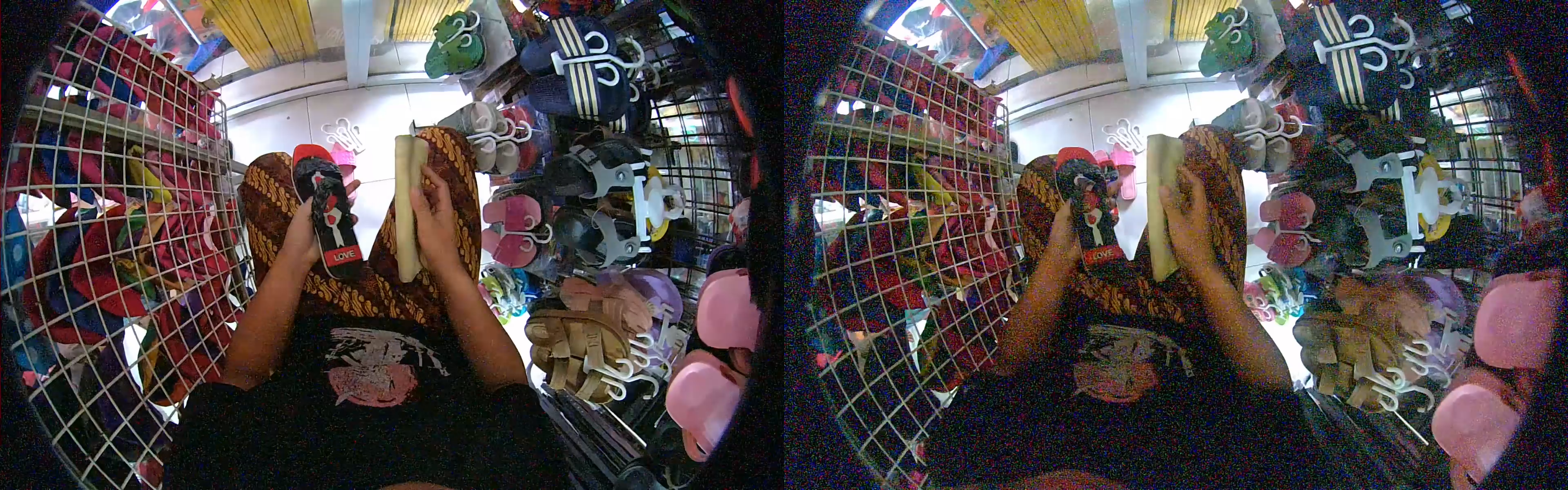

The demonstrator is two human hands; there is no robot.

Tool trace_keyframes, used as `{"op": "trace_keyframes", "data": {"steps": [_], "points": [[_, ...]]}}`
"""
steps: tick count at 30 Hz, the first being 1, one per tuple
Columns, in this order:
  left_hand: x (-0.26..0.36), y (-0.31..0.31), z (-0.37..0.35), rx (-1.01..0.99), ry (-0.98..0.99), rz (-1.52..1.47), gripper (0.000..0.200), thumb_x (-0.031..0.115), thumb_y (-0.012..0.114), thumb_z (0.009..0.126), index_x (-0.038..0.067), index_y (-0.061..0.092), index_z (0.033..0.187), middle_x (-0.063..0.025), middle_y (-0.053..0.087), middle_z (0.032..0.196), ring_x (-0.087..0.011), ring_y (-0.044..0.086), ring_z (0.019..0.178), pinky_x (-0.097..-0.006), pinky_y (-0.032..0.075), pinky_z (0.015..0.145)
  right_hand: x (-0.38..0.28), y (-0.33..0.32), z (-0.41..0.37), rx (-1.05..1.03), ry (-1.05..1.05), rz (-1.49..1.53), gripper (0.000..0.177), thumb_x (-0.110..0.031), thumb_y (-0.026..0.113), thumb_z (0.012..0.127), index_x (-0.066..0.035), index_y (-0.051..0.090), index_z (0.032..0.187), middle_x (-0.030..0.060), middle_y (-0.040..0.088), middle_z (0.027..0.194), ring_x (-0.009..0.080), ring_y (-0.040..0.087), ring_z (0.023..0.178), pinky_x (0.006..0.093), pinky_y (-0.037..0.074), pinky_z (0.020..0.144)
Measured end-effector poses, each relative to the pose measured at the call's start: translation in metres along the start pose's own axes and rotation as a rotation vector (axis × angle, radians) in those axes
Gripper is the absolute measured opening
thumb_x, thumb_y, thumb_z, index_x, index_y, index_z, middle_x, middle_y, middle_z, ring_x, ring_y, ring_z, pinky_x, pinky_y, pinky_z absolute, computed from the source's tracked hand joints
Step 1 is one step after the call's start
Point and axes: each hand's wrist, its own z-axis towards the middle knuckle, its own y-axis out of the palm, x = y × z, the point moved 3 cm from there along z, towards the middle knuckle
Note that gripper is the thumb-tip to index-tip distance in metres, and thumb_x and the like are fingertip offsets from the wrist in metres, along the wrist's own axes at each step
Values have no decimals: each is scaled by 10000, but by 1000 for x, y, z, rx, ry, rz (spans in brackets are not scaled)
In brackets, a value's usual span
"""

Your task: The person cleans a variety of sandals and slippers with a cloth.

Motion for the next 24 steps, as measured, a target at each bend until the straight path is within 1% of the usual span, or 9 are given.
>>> {"op": "trace_keyframes", "data": {"steps": [5,9,11,13,15,16,18,19,24], "points": [[-5,1,-1,204,56,373,421,349,414,990,93,429,1324,-72,598,939,-148,603,797,-314,566,697,-22,13,-18,-101,-372,-261,582,-207,737,833,-35,508,1340,204,535,1299,326,492,1241,447,383,1071],[-24,-7,12,173,15,236,483,431,333,1030,73,418,1344,-155,556,1222,-248,534,1211,-417,425,1059,-55,36,-47,-126,-610,-624,617,-194,784,757,-119,564,1328,191,496,1196,344,541,1109,425,473,971],[-19,0,1,200,25,362,512,461,348,1026,67,415,1346,-140,565,1193,-235,575,1135,-401,483,987,-56,44,-52,-184,-683,-584,618,-199,811,719,-137,599,1296,204,478,1196,387,556,1083,431,494,948],[-13,-13,1,154,77,316,513,504,362,1015,70,467,1267,-109,583,1070,-214,613,970,-366,531,836,-47,52,-54,-474,-361,-500,629,-219,823,700,-152,612,1288,202,481,1199,384,574,1054,420,510,921],[-8,-45,9,24,148,89,525,558,376,995,85,572,1109,-62,609,852,-185,646,716,-312,570,606,-45,57,-61,-691,-346,-803,668,-237,833,674,-186,612,1302,198,495,1196,374,600,1020,423,514,912],[0,-16,0,-52,-10,-507,538,594,365,987,111,592,1058,-55,610,780,-181,638,675,-312,564,591,-49,55,-62,-744,-408,-747,674,-237,831,677,-187,606,1310,194,500,1193,365,602,1024,424,513,911],[31,40,-9,425,285,12,586,676,356,953,147,606,1001,-26,598,705,-169,600,602,-317,539,540,-55,48,-68,-853,-519,-634,684,-236,828,683,-191,593,1324,187,510,1188,348,607,1032,425,511,910],[53,21,-3,205,237,67,642,737,364,912,151,615,985,-17,610,729,-177,580,585,-333,522,526,-62,44,-69,-865,-468,-508,743,-253,827,696,-157,536,1373,188,519,1224,310,608,1065,413,503,910],[44,2,-1,415,188,-134,450,564,532,929,124,606,979,-38,579,759,-195,588,678,-450,541,703,-7,4,-42,-728,-267,-346,966,-402,806,735,-7,328,1476,200,553,1275,286,587,1130,376,472,937]]}}
